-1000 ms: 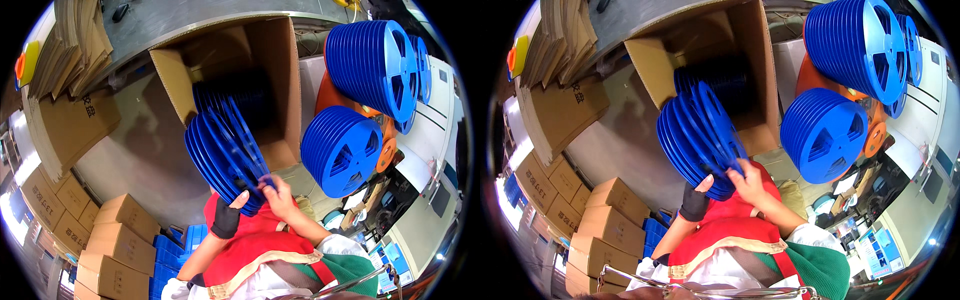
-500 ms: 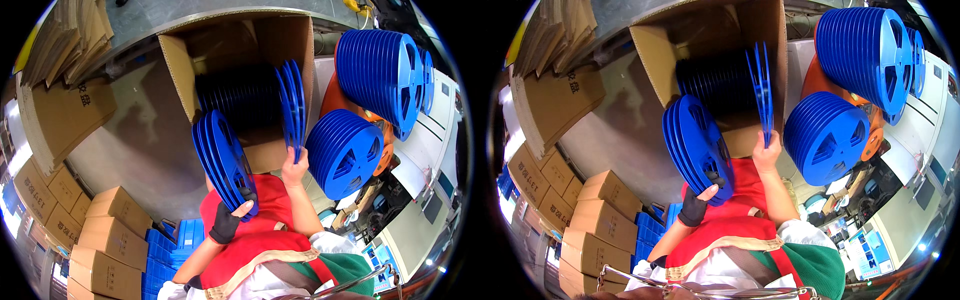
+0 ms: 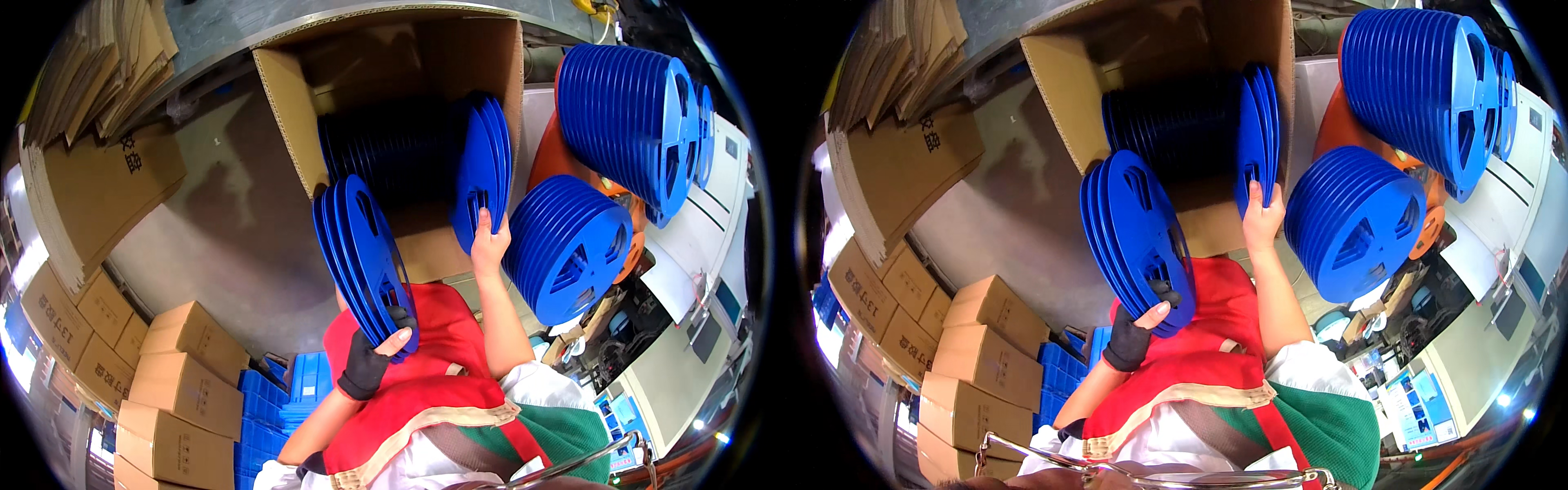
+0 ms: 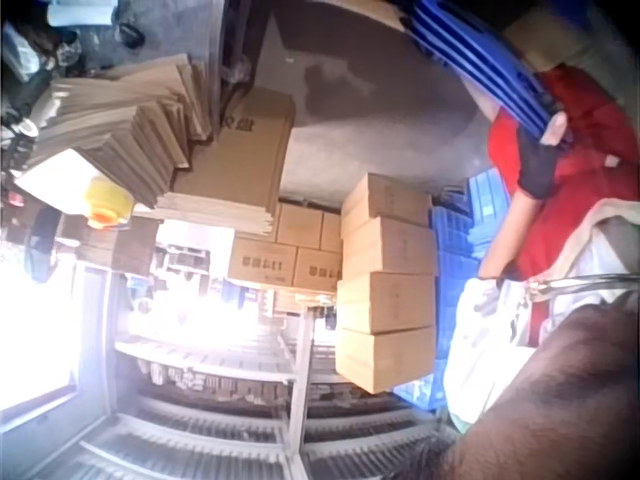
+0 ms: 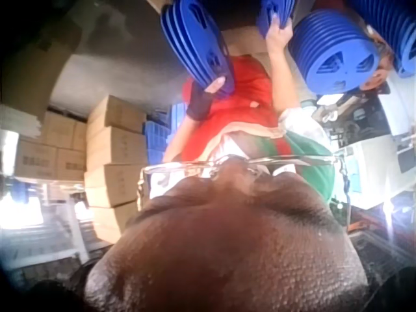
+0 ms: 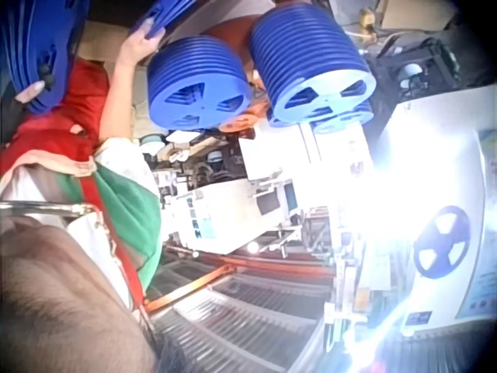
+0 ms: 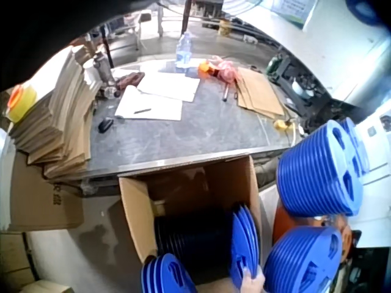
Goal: The person picks up blue plastic reels from a table and places them one by one into a cardboard box.
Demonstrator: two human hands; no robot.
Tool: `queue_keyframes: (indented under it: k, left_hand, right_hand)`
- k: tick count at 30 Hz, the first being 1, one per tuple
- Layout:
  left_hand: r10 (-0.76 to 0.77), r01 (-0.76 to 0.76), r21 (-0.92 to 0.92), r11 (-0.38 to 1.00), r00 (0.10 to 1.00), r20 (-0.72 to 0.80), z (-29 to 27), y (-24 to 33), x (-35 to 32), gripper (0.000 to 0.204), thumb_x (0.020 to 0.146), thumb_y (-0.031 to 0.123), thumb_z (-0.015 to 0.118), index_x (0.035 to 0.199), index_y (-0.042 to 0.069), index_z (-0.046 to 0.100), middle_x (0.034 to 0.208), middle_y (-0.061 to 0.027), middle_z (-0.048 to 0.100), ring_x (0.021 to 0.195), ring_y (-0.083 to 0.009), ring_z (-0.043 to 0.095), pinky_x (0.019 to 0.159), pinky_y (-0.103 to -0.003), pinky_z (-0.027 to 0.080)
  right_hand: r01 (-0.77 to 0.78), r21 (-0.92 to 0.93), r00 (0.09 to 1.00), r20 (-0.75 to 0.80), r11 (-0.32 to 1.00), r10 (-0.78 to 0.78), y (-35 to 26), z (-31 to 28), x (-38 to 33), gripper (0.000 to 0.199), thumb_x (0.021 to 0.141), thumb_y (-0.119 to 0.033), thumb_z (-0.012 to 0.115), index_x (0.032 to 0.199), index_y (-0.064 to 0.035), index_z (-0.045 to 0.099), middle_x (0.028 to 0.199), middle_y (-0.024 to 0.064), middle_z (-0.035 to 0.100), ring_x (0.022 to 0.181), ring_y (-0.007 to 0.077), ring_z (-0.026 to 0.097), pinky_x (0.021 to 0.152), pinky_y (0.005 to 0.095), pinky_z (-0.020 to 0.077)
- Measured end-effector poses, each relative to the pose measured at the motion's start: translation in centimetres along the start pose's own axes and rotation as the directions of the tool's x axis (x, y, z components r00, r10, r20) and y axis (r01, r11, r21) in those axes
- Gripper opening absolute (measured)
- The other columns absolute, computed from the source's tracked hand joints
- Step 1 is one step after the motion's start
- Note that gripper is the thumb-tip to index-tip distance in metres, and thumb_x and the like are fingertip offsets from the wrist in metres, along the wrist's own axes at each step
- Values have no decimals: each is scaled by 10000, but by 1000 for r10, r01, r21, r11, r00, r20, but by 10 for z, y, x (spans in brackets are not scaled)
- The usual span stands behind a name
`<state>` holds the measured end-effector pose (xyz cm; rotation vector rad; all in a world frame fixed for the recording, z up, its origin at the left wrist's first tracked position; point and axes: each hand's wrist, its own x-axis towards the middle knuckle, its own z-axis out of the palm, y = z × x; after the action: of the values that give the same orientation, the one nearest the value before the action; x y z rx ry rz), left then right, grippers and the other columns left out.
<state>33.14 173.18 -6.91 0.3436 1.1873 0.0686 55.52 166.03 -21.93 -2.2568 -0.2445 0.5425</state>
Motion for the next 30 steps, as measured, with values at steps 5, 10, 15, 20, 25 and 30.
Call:
queue_keyframes:
  k: [5, 10, 15, 20, 25, 30]
  left_hand:
    - [-18, 18, -5, 1000, 1000, 7, -2, 4, -2, 365, 803, 151, 654, 1110, 6, 519, 980, -40, 608, 902, -112, 566, 809, -253, 444]
    - [-32, 29, 46, 999, 998, 59, 2, 9, -4, 415, 802, 138, 654, 1156, 8, 481, 1007, -40, 600, 918, -116, 563, 814, -260, 449]
    - [-22, 20, 37, 999, 998, 52, 10, 13, -4, 450, 810, 143, 645, 1194, 4, 458, 1045, -50, 591, 957, -122, 551, 823, -265, 447]
    - [35, -37, 54, 998, 998, 45, 12, 8, 5, 403, 833, 181, 618, 1169, 1, 486, 1048, -50, 583, 951, -118, 545, 825, -261, 439]
    - [34, -36, 48, 998, 999, 33, 15, 2, 6, 330, 862, 238, 576, 1093, 6, 529, 956, -29, 574, 878, -98, 528, 778, -251, 429]
    - [87, -88, 0, 996, 991, 104, 21, 2, 10, 384, 868, 279, 553, 1141, 16, 491, 1034, -45, 550, 957, -138, 508, 858, -283, 396]
  right_hand:
    - [2, -129, 997, 73, 992, 8, 25, 36, 35, 242, 796, -220, 640, 914, -13, 596, 757, 109, 623, 711, 185, 591, 690, 304, 455]
    - [-215, -173, 941, 226, 961, 251, 127, 61, 81, 337, 801, -117, 617, 1091, 28, 525, 965, 123, 624, 882, 175, 579, 812, 264, 428]
    - [-231, -66, 938, 251, 971, 240, 129, 58, 68, 337, 805, -114, 601, 1107, 13, 525, 969, 130, 619, 906, 191, 579, 827, 288, 437]
    - [-123, 38, 867, 491, 992, 88, 66, 26, 0, 118, 867, -116, 532, 905, -8, 561, 757, 11, 566, 716, 82, 516, 682, 231, 436]
    - [-270, 126, 426, 905, 954, 1, -62, -40, -78, 263, 708, -80, 579, 959, -6, 553, 912, 88, 574, 892, 191, 548, 823, 304, 416]
    - [-4, 135, 476, 871, 991, -117, -73, -48, -96, 550, 663, -382, 733, 1010, 5, 555, 986, 124, 576, 1074, 274, 473, 930, 398, 350]
